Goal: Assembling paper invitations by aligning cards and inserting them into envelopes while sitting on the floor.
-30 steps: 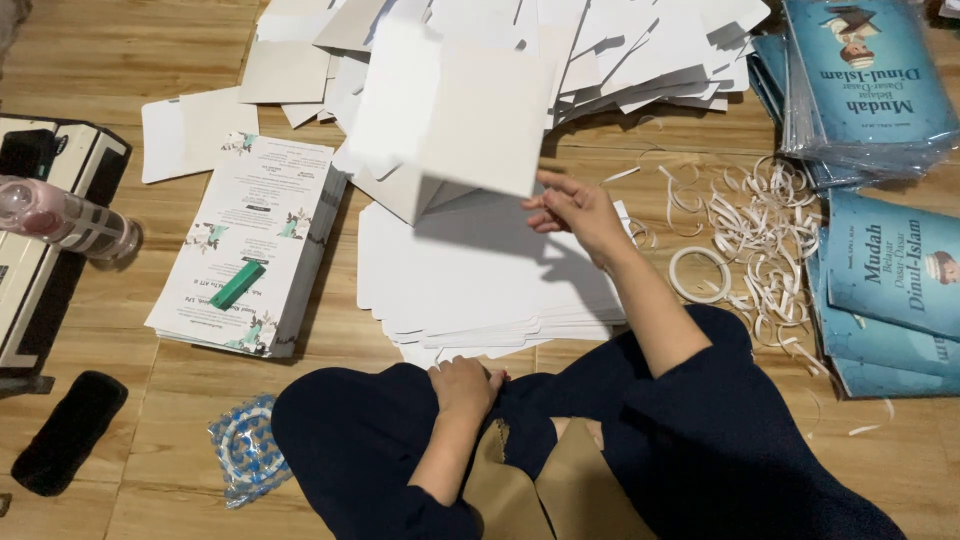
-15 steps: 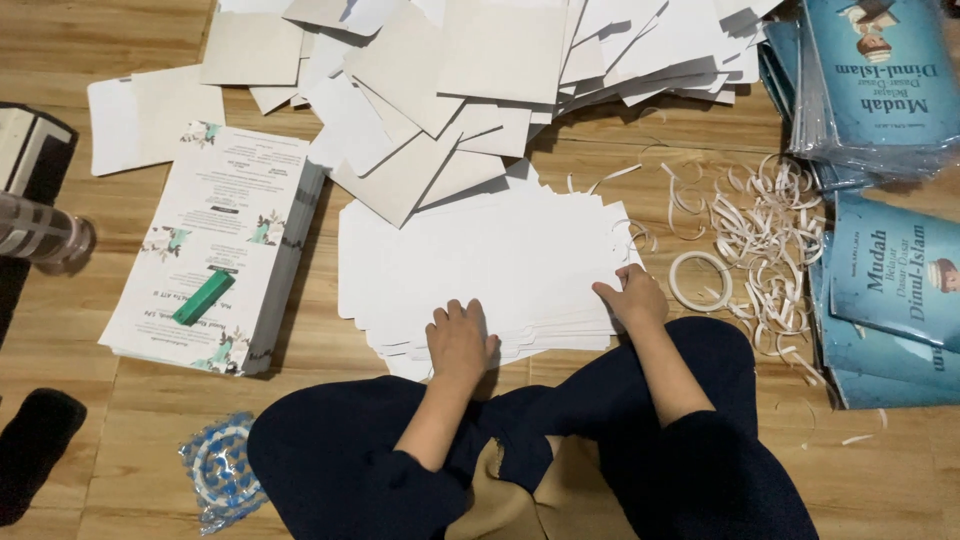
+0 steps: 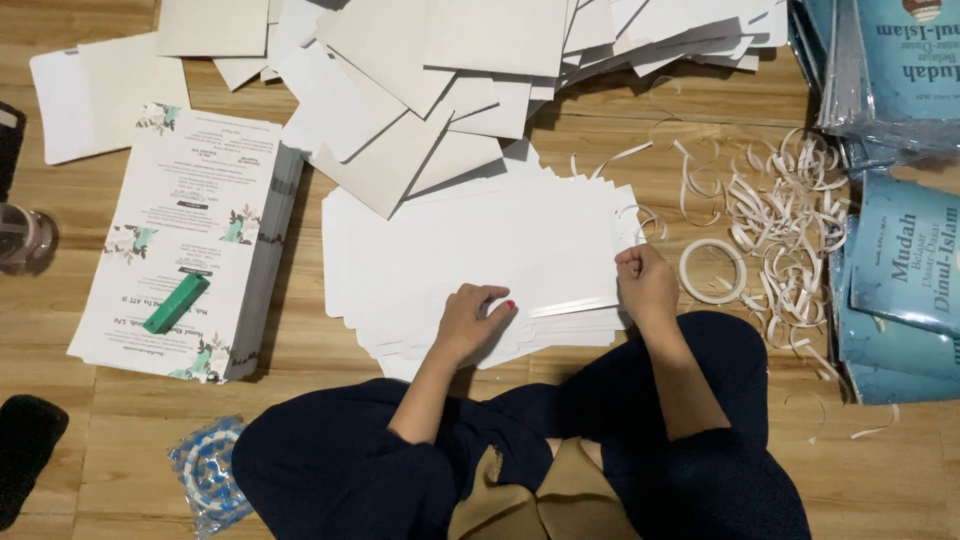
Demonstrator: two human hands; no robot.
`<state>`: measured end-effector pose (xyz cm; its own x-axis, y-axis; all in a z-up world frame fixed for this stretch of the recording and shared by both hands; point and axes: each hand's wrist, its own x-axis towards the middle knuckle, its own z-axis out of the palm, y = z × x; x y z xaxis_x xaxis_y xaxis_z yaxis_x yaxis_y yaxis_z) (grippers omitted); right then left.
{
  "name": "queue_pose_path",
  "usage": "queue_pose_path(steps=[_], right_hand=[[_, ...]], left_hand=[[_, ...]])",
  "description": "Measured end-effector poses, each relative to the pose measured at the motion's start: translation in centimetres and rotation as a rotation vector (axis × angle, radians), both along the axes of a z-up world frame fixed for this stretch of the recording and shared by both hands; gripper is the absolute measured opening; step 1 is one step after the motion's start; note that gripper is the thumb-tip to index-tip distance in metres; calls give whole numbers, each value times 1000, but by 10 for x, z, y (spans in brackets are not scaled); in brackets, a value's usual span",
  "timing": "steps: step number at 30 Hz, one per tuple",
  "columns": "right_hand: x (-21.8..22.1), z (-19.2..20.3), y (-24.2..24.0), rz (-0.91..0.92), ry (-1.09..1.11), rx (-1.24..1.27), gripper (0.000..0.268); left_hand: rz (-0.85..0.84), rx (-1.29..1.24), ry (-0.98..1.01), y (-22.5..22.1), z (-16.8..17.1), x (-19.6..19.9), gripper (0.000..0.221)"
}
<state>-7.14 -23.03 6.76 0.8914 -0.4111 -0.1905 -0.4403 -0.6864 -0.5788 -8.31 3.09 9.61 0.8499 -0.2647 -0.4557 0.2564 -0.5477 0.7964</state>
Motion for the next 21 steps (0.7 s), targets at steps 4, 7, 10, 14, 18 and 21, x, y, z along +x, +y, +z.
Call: queue_pose_path(steps=[4,7,10,14,18,21], right_hand=[[-1,-17,-14,-40,-9,216,20],[0,-15,-13,-122,-14,369,18],[-2,-16,-12,-193,-8,413,15],[-4,20,7,-46,-146,290,13],[-7,40,47,236,-369,322,10],[-9,60,99,356,-334,493,16]], left_hand=[[49,-71,-8,-6,-15,5,38],[80,-96,-61,-5,-26,4,34],[97,-127,-50,-4,-27,0,35],[131,-156,-30,-5,-22,0,36],[300,-344,276,-4,-18,8,63],[349,-525,229,0,-15,17,63]])
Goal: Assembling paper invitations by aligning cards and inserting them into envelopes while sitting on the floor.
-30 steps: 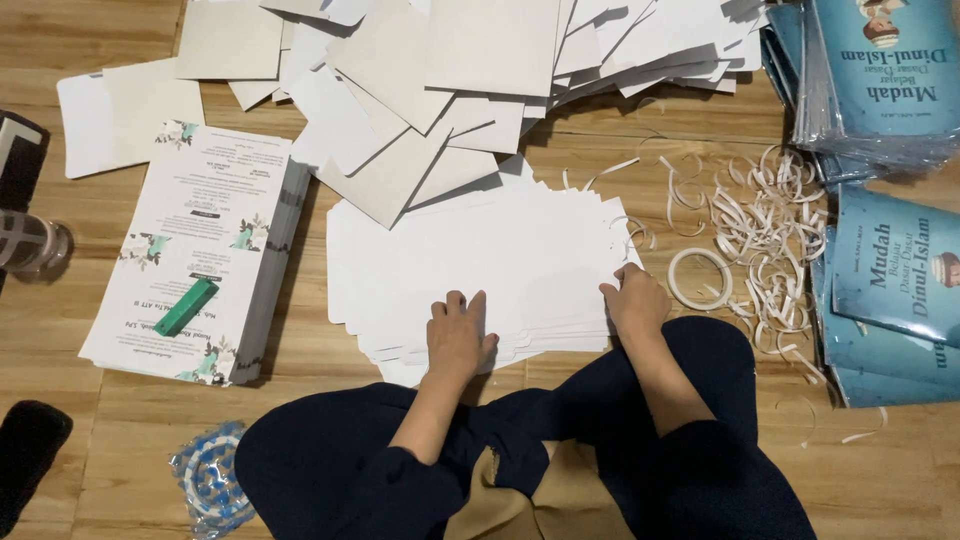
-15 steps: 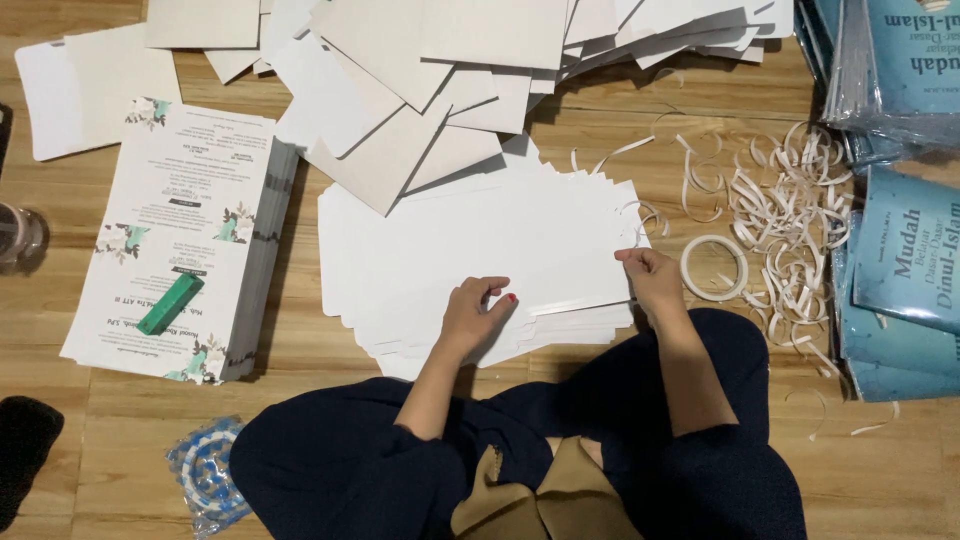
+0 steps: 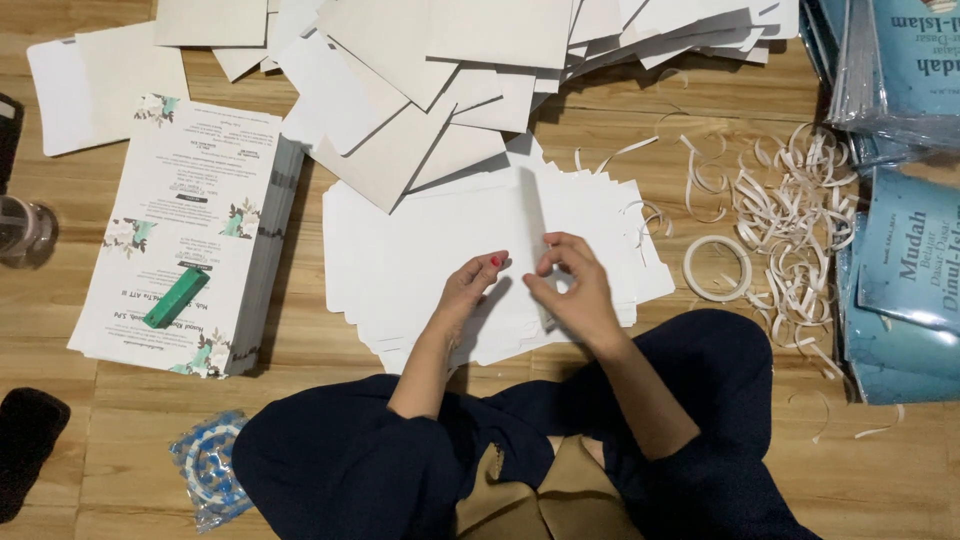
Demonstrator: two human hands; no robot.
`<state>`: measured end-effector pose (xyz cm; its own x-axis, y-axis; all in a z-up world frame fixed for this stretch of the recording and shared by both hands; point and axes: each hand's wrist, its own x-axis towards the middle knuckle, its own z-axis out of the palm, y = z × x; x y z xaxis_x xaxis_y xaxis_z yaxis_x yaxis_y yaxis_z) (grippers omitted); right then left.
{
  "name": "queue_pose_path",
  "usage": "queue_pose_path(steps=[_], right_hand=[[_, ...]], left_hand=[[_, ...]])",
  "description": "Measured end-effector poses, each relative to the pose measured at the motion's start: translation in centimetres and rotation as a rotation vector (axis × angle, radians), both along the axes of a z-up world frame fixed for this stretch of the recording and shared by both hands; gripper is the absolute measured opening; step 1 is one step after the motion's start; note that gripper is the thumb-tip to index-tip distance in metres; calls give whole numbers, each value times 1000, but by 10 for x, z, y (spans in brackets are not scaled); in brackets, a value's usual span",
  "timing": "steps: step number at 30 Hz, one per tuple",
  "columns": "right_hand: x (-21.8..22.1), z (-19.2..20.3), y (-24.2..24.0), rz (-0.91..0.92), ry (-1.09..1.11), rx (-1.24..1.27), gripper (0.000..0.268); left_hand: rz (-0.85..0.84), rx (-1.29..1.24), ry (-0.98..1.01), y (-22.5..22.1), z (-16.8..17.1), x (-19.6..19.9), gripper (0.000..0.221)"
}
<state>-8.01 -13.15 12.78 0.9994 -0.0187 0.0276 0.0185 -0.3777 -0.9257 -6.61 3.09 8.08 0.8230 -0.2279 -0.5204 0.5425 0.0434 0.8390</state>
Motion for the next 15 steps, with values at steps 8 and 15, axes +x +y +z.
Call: queue_pose_path(steps=[8,15], right_hand=[[3,7,24,84,263,178,36],[3,3,14,34,230,269,31]], left_hand=[[60,-231,21,7,-39,4,48],[112,-276,37,8,-24,1,34]])
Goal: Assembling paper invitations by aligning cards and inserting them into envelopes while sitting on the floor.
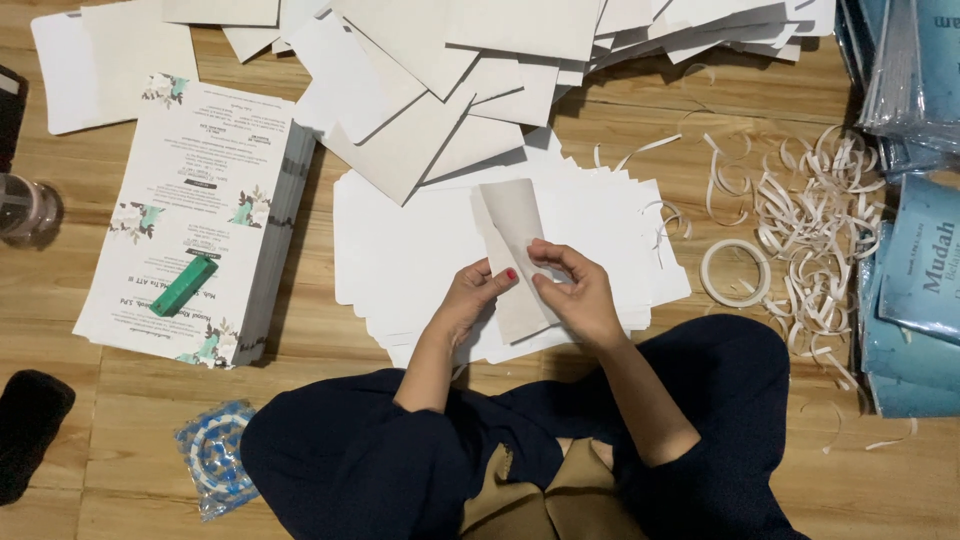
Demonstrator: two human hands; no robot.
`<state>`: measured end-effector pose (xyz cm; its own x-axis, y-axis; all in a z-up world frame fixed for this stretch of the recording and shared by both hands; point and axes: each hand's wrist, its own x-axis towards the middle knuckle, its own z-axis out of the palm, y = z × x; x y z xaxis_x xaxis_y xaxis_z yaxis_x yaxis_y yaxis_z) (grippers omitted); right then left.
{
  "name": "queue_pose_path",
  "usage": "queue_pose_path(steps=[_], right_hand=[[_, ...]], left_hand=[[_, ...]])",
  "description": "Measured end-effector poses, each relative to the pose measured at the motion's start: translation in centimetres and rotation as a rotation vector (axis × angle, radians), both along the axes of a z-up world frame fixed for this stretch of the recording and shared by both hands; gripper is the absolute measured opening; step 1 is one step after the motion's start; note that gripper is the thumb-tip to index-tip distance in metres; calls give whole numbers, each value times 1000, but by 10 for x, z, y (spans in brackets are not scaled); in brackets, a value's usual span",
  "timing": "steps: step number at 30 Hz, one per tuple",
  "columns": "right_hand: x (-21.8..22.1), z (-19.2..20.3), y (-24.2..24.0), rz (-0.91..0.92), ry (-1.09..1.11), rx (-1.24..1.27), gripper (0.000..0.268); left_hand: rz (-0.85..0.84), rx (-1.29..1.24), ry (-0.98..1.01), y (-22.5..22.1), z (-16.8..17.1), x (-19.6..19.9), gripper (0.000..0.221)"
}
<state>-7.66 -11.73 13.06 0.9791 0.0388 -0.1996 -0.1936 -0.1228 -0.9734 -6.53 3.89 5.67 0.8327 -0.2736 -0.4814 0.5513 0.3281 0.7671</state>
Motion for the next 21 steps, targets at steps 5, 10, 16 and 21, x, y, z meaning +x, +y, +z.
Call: queue_pose_path(steps=[5,10,16,21], right_hand=[[-5,-7,-32,-84,-34,-139,31],[9,18,-37,-102,-245,-889,56],[24,27,11,215,-278,-634,59],[20,11,19,309,-24,-546,73]], left_hand=[[127,164,3,9,-24,3,22],[215,309,21,21,-6,9,18],[144,183,40,16,-48,9,26],[87,-202,36,15,-50,1,35]])
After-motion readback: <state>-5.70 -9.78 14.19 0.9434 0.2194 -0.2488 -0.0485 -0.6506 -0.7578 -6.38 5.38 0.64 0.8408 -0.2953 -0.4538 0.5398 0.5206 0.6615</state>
